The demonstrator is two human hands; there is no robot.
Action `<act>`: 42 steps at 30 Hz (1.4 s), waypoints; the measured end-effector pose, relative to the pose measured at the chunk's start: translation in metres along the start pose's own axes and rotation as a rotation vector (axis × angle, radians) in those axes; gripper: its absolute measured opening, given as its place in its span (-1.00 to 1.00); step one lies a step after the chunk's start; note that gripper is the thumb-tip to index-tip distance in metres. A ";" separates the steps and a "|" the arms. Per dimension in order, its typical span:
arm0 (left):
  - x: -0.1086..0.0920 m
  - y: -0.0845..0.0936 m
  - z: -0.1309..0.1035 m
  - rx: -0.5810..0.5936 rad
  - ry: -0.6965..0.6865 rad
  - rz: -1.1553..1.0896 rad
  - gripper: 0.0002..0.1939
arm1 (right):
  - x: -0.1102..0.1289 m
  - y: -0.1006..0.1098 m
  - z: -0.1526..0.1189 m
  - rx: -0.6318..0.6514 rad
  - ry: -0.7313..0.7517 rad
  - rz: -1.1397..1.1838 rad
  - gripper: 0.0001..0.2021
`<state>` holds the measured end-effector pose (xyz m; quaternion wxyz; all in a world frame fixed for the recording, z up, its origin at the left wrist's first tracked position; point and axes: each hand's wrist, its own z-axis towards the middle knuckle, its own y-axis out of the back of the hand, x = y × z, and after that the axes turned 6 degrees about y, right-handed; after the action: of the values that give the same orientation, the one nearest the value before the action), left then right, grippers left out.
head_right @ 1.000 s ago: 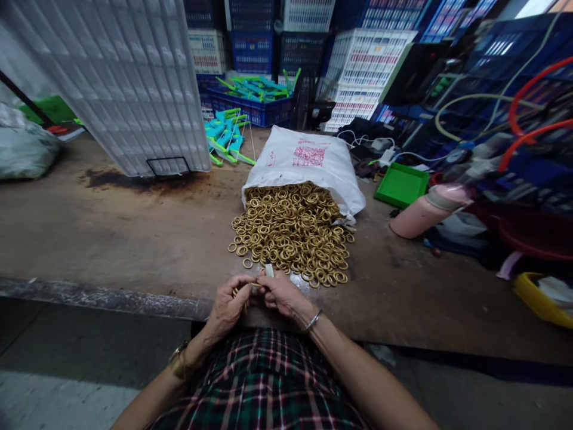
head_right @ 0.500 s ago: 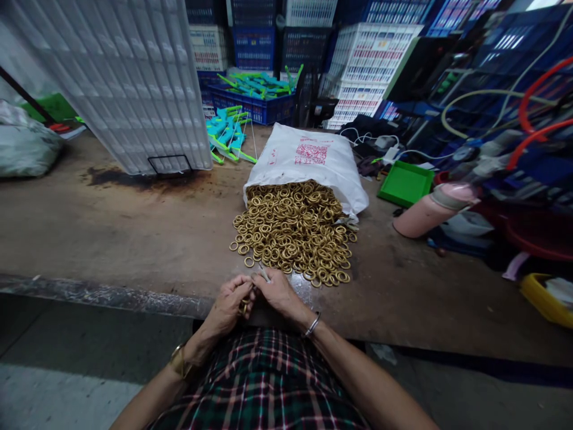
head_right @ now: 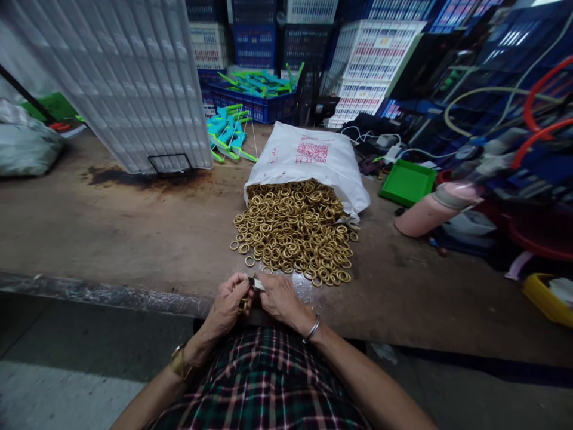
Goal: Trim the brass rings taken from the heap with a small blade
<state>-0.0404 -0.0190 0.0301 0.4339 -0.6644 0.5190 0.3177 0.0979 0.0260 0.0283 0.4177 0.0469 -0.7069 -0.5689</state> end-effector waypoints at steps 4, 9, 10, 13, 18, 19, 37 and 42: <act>0.002 0.002 0.001 -0.018 -0.032 0.065 -0.72 | 0.004 0.002 0.001 0.076 -0.023 -0.097 -0.79; 0.003 0.003 0.001 -0.022 -0.093 0.122 -0.71 | 0.008 0.006 0.002 0.151 -0.033 -0.147 -0.75; 0.002 0.004 -0.001 -0.016 -0.091 0.114 -0.71 | 0.009 0.006 0.003 0.161 -0.034 -0.152 -0.75; -0.004 0.005 -0.011 0.035 -0.054 0.052 -0.70 | 0.006 0.008 0.008 0.149 -0.050 -0.186 -0.74; -0.015 0.008 -0.027 0.190 0.020 -0.175 -0.70 | -0.009 0.008 0.017 0.078 -0.116 -0.293 -0.78; -0.016 0.010 -0.027 0.188 0.033 -0.241 -0.69 | -0.010 0.007 0.020 0.053 -0.102 -0.301 -0.79; 0.006 0.042 -0.009 0.025 0.112 -0.521 -0.74 | 0.009 -0.016 0.052 0.110 -0.076 -0.574 -0.77; 0.005 0.043 -0.008 0.046 0.118 -0.547 -0.77 | 0.008 -0.017 0.049 0.122 -0.075 -0.545 -0.78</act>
<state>-0.0813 -0.0317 0.0182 0.4877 -0.7870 0.3519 0.1376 0.0536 0.0532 0.0179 0.2192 0.2394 -0.7159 -0.6182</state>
